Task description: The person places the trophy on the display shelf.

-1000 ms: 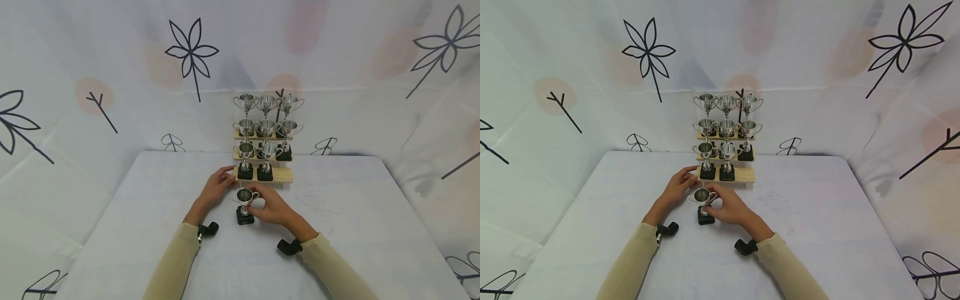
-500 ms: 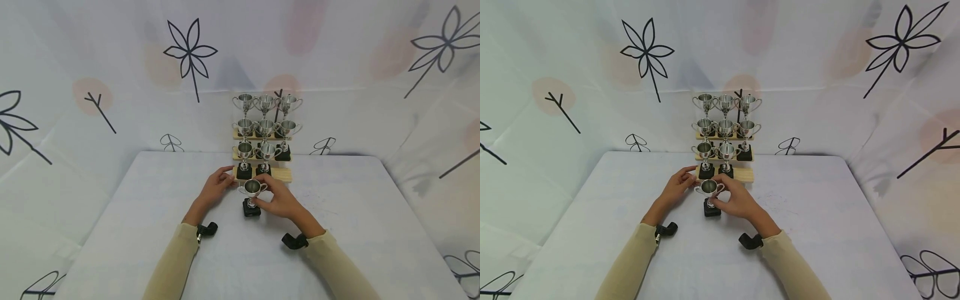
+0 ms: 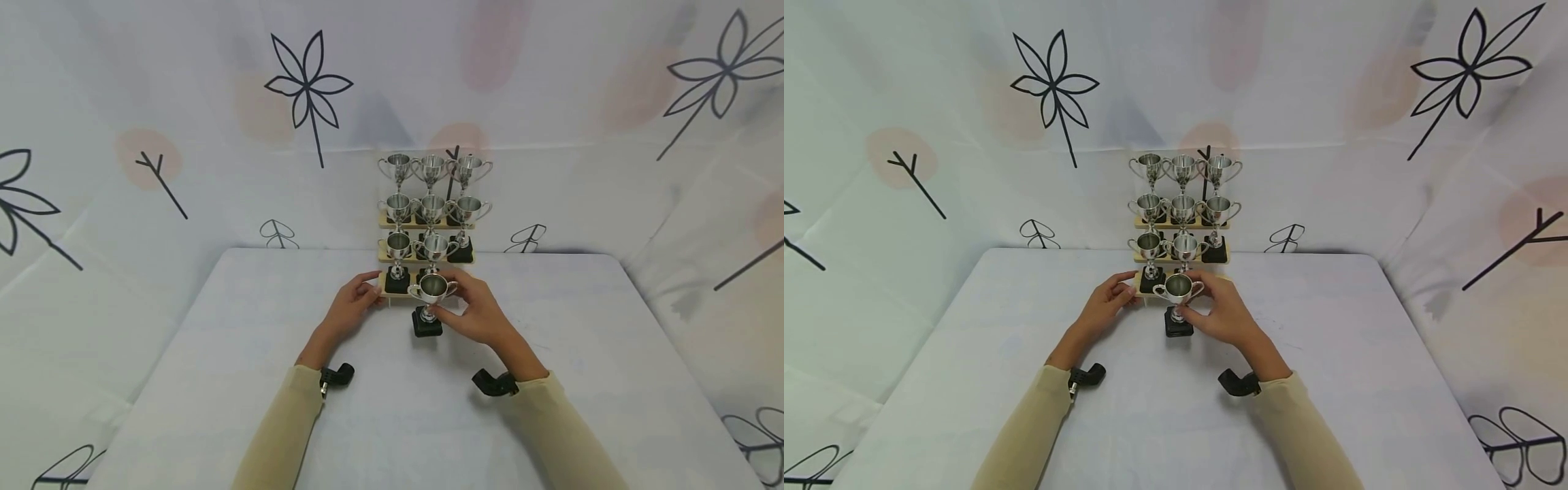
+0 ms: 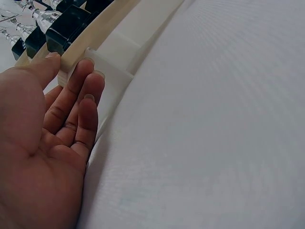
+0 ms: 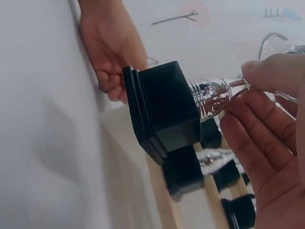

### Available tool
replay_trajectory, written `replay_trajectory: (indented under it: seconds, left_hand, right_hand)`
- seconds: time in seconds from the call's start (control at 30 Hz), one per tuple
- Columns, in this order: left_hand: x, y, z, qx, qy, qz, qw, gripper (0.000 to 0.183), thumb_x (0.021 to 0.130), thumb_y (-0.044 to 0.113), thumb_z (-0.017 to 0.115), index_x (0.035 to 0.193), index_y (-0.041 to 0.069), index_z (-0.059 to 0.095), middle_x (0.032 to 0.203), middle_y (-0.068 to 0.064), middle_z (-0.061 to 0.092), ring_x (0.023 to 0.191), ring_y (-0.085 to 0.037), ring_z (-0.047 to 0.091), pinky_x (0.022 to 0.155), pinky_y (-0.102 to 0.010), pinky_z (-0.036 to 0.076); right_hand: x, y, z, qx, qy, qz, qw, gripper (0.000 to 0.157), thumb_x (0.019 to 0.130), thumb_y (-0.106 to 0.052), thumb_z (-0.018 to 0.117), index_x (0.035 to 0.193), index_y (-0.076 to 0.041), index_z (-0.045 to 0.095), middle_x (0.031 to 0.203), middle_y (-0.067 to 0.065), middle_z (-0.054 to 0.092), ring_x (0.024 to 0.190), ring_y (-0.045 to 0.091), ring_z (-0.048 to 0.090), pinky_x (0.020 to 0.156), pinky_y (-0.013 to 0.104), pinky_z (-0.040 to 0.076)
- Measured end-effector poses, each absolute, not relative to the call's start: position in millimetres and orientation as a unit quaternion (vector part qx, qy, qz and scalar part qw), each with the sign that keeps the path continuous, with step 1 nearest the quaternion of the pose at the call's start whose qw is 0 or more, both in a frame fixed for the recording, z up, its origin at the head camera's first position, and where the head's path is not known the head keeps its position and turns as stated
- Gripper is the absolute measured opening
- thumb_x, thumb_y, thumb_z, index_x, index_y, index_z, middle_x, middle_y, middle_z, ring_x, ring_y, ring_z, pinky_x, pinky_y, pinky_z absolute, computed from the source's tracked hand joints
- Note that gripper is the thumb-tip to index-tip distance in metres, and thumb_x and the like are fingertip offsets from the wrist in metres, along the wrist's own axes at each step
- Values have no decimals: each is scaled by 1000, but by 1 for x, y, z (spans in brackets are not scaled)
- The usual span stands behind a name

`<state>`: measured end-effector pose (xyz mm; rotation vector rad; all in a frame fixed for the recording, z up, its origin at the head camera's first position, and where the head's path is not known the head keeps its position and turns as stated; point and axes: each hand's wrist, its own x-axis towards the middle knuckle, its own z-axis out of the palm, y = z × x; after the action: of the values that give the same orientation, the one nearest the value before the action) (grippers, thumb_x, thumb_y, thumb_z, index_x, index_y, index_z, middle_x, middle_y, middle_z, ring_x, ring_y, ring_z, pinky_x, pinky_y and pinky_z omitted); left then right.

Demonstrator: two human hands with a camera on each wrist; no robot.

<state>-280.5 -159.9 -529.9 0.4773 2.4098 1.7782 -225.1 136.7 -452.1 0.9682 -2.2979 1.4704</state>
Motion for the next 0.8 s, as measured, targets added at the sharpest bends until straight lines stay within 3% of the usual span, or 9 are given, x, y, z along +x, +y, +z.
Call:
replay_trajectory:
  seconds: [0.23,0.43,0.8]
  left_hand:
    - [-281,-160,-530,156,798,580,55,44,110,27,62,152,19,54,104,-7,78,94,-22,74,90,-33,54]
    - [-280,-160,-530,155,798,580,55,44,110,26,61,153,17,54,105,-6,78,95,-21,74,90,-32,55]
    - [-280,-158,-529,155,797,582,48,45,109,22,62,153,12,54,106,-10,78,93,-20,74,88,-30,55]
  right_hand:
    - [-227,148,-445,321,-784,511,145,65,77,12,88,135,-4,63,118,9,74,105,7,67,87,32,60]
    - [-227,155,-440,303,-781,525,151,61,78,14,87,132,0,61,115,12,73,94,9,68,91,20,55]
    - [-232,165,-441,268,-779,536,186,60,78,19,83,131,4,59,113,15,72,93,5,67,93,17,53]
